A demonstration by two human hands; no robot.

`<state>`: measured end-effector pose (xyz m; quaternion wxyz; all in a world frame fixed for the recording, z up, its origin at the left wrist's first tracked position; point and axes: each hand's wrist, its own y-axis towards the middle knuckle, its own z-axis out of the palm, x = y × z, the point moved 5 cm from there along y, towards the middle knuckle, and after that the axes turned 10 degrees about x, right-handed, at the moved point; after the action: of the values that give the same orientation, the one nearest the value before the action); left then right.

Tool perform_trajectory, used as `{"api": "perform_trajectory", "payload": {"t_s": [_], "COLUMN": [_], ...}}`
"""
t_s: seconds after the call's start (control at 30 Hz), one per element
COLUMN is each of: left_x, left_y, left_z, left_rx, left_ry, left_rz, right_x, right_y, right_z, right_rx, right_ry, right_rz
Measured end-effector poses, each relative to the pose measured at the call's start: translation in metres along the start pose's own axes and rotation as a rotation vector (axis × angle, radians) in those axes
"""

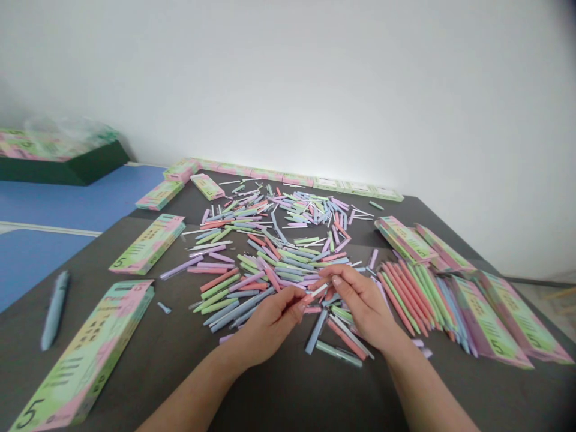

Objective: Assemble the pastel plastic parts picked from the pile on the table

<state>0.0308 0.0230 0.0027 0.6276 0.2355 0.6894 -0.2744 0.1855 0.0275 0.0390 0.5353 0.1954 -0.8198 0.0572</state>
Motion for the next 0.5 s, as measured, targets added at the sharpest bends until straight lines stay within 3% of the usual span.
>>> {"api": "perform_trajectory", "payload": {"t_s": [0.3, 0.5], "left_x": [0.002, 0.001], "left_y": [0.001, 0.001], "left_z": [-0.005, -0.014], "left_rx": [0.005, -0.112], "left_ry": [0.037, 0.014], "left_rz": [0.013, 0.046], "right_x": [0.006, 0.012], "right_y": [0.006, 0.023], "right_z": [0.002, 0.001], "right_rx": [-0.033, 0.007], "right_ry": [-0.077, -0.015], "right_rz": [0.017, -0.006]}}
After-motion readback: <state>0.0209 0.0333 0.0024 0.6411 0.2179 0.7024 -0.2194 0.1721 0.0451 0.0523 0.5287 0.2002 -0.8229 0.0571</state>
